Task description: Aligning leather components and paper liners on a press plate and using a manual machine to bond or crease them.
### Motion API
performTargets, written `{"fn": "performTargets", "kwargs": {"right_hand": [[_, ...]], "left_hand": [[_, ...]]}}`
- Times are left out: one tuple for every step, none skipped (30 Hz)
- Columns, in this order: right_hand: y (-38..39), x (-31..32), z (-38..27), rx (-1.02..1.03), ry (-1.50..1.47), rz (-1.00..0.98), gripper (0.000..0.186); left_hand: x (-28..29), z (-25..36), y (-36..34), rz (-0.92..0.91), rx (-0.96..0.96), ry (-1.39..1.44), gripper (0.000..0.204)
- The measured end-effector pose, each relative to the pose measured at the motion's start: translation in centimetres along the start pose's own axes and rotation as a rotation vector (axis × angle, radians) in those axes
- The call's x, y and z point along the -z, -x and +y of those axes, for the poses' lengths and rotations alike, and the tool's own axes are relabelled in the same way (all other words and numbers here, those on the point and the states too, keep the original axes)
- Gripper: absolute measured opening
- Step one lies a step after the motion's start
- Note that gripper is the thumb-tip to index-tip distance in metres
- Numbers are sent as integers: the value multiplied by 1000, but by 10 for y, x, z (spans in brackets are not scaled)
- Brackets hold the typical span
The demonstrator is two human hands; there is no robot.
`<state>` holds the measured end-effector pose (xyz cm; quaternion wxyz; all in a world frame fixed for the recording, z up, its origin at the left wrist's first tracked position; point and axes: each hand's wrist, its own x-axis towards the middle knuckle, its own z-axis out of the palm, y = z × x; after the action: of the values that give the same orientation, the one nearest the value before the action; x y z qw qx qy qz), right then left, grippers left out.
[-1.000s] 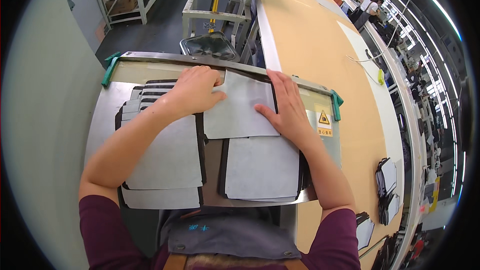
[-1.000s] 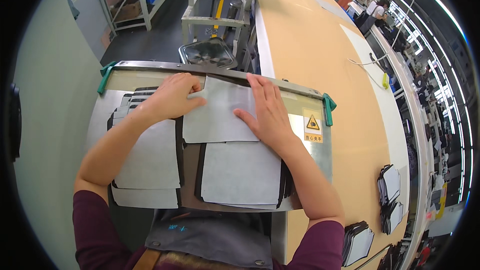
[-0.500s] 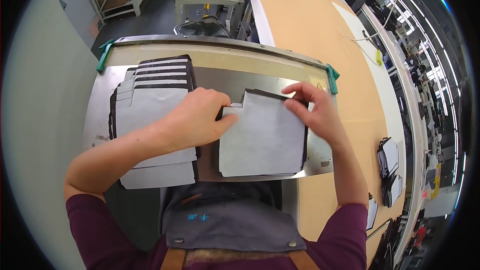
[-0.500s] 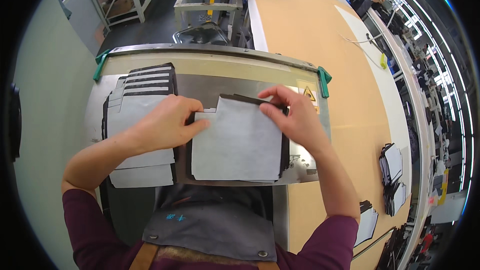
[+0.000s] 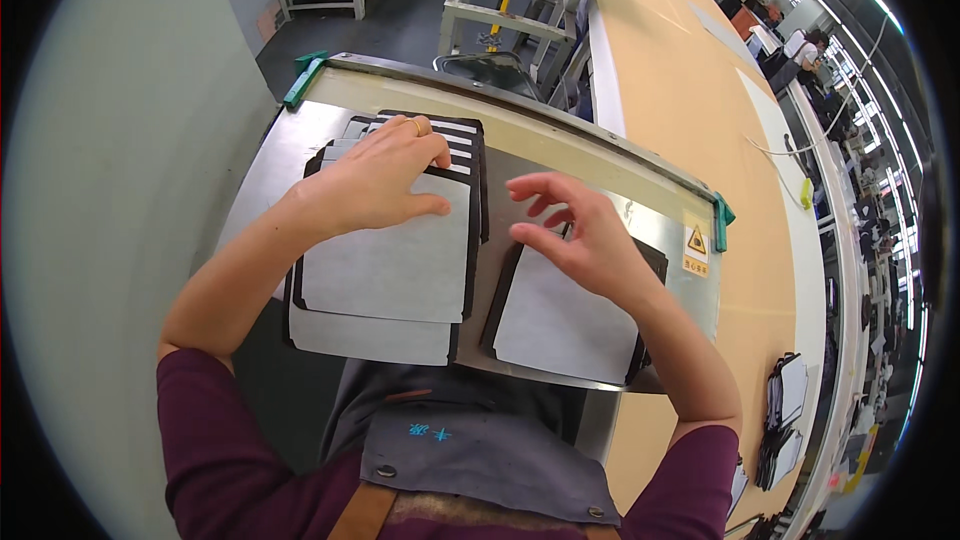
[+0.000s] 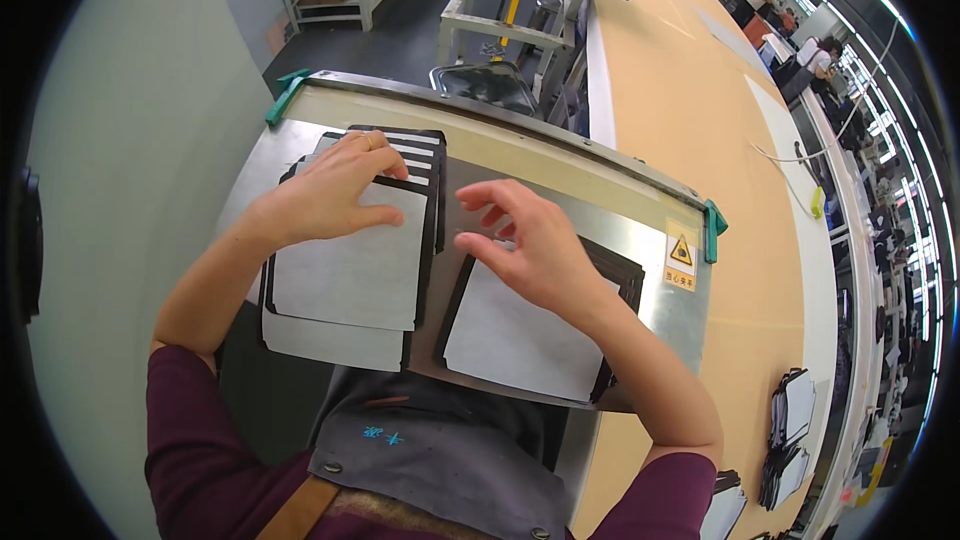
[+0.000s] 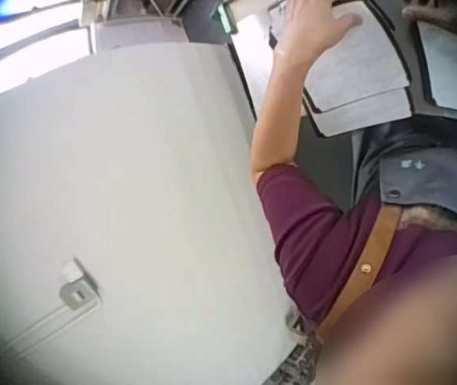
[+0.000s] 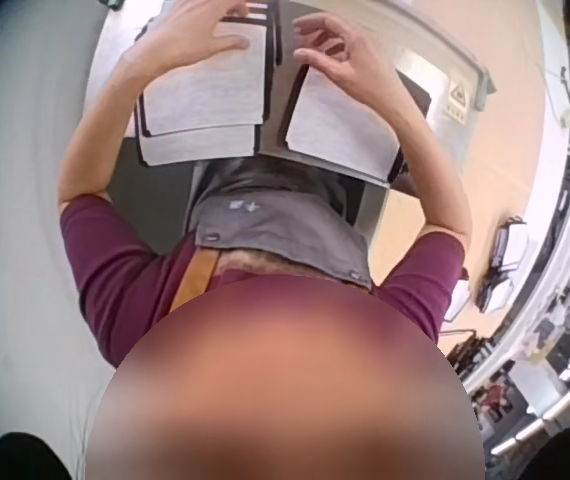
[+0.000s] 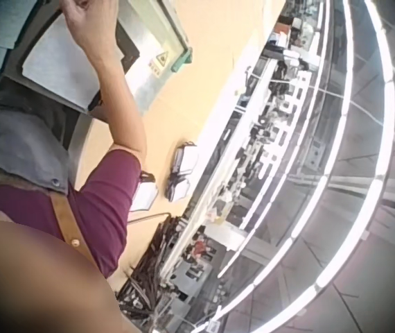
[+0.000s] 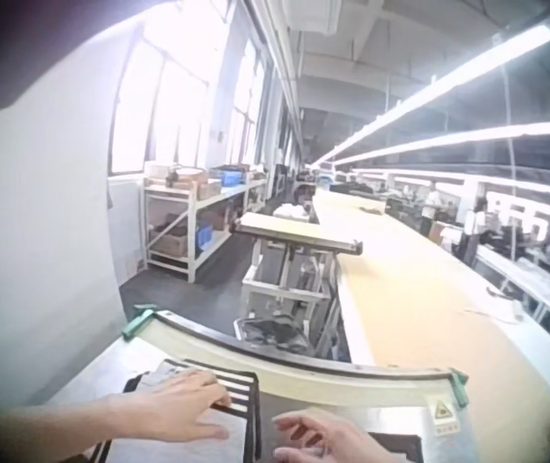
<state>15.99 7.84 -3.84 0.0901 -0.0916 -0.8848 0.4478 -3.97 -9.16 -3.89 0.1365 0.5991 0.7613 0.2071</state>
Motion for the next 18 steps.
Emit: {"fn": "performTargets", "kwargs": {"right_hand": [[-11,-9,-2,1,-1,0,40],[-20,-18,-2,13,65,-12,44],[-27,-24,-1,23,130,-23,48],[-34,-30,4,21,130,-17,48],[-39,-34,9,85,211,17,50],[-43,-36,11,147,294,52,53],[-46,-35,11,136,288,36,54],[-47,-36,10,132,295,49,54],[-46,-37,10,130,174,55,52],[-43,-38,12,118,57,66,51],[-38,-35,5,94,-36,55,39],[-33,-29,6,86,-31,68,39],[-27,-22,9,-27,-216,5,32],[-22,-13,9,-137,-401,-66,25],[-15,2,3,-162,-572,-40,14],[-8,21,7,-224,-586,42,12],[-9,33,20,-200,-526,126,11],[-10,43,26,-233,-457,210,11]], "left_hand": [[0,-1,0,0,0,-1,37],[0,-1,-2,-8,2,25,36],[0,0,-4,-16,3,51,35],[3,-2,-8,-18,-3,49,35],[8,-4,-14,-95,5,7,34],[12,-4,-17,-171,12,-35,33],[12,-7,-18,-170,-1,-39,33],[12,-13,-15,-120,-64,-21,30],[11,-15,-16,-70,-127,-2,28],[16,-7,-20,-77,-151,2,28],[32,10,-19,-99,-74,114,27],[39,19,-21,-123,5,224,25],[35,16,-25,24,-185,271,24],[40,21,-30,24,-188,274,24],[49,29,-38,-40,-128,300,25],[54,36,-52,-107,-70,327,26],[47,30,-62,-93,-76,399,28],[37,26,-73,-78,-77,403,28]]}}
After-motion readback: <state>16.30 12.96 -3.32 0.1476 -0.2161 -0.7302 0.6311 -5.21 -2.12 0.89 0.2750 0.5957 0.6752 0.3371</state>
